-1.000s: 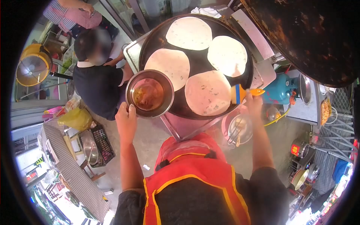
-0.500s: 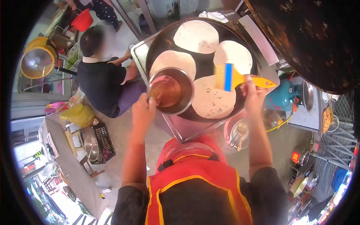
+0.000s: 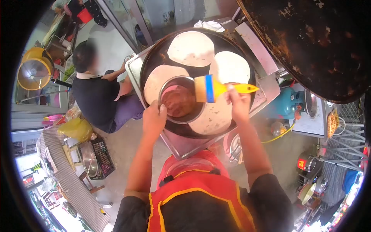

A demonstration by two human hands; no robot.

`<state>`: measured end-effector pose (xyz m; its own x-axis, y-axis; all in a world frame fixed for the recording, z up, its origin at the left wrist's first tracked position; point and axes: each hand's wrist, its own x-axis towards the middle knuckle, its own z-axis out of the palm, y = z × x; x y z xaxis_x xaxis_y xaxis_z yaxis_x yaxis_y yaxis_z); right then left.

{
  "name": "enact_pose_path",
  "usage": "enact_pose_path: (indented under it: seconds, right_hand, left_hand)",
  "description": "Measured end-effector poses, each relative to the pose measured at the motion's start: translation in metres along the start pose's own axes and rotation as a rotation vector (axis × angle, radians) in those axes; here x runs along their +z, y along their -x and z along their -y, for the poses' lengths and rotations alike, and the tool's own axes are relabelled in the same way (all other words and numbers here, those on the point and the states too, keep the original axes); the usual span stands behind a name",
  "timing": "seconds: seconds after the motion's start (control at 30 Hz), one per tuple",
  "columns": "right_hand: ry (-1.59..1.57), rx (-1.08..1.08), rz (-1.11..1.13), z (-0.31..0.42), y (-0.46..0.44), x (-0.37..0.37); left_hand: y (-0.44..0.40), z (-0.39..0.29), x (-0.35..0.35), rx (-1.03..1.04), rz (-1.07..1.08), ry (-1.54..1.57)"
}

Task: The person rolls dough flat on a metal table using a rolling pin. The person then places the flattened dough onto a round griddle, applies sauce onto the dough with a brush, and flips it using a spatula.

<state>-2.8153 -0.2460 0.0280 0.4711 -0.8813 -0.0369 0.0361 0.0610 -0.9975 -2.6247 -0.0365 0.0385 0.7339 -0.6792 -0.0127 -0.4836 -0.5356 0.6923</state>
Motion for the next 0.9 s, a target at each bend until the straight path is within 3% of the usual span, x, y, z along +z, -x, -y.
enact_pose_path:
  seconds: [0.1,0.2,0.33,0.43,0.5,0.53,0.57,0.63,0.67,0.7,0.8,0.83,0.87,0.9]
  right_hand:
    - [-0.232,0.069,-0.188,-0.009,-0.036,-0.039]
    - [-0.043,0.249,-0.351,-0.081,-0.083,-0.085]
    - [0.571,-0.137,-0.475,-0.114,-0.144,-0.156]
    - [1.216,-0.421,-0.411,-0.078,-0.173,-0.136]
    - [1.388,-0.647,-0.212,-0.098,-0.198,-0.114]
    - [1.457,-0.69,-0.094,-0.111,-0.194,-0.09]
    - [1.277,-0.59,-0.05,-0.124,-0.191,-0.054]
    - [1.66,-0.585,0.256,-0.111,-0.146,0.001]
    - [1.268,-0.788,0.272,-0.123,-0.136,0.01]
    - [1.147,-0.633,0.271,-0.081,-0.113,0.03]
    - [0.955,-0.204,0.114,-0.063,-0.136,0.028]
    - [0.578,-0.021,0.009,-0.046,-0.144,0.013]
    - [0.767,0.041,-0.105,-0.107,-0.199,-0.023]
    - [0.347,-0.154,-0.189,-0.142,-0.23,-0.059]
  left_hand:
    - [0.0,0.003,-0.004,0.016,-0.09,0.0]
    - [0.009,-0.025,-0.021,-0.044,-0.116,-0.058]
    - [0.017,-0.025,-0.032,-0.091,-0.112,-0.112]
    - [0.021,-0.014,-0.03,-0.065,-0.133,-0.128]
    - [0.021,-0.015,-0.028,-0.13,-0.113,-0.076]
    - [0.022,-0.016,-0.028,-0.153,-0.108,-0.066]
    - [0.022,-0.018,-0.027,-0.177,-0.102,-0.056]
    - [0.02,-0.02,-0.028,-0.189,-0.094,-0.069]
    - [0.02,-0.02,-0.027,-0.168,-0.108,-0.079]
    - [0.02,-0.02,-0.026,-0.149,-0.124,-0.086]
    - [0.018,-0.027,-0.026,-0.158,-0.118,-0.042]
    - [0.018,-0.029,-0.028,-0.174,-0.11,-0.02]
    - [0.018,-0.03,-0.028,-0.158,-0.112,-0.029]
    - [0.018,-0.03,-0.028,-0.144,-0.114,-0.04]
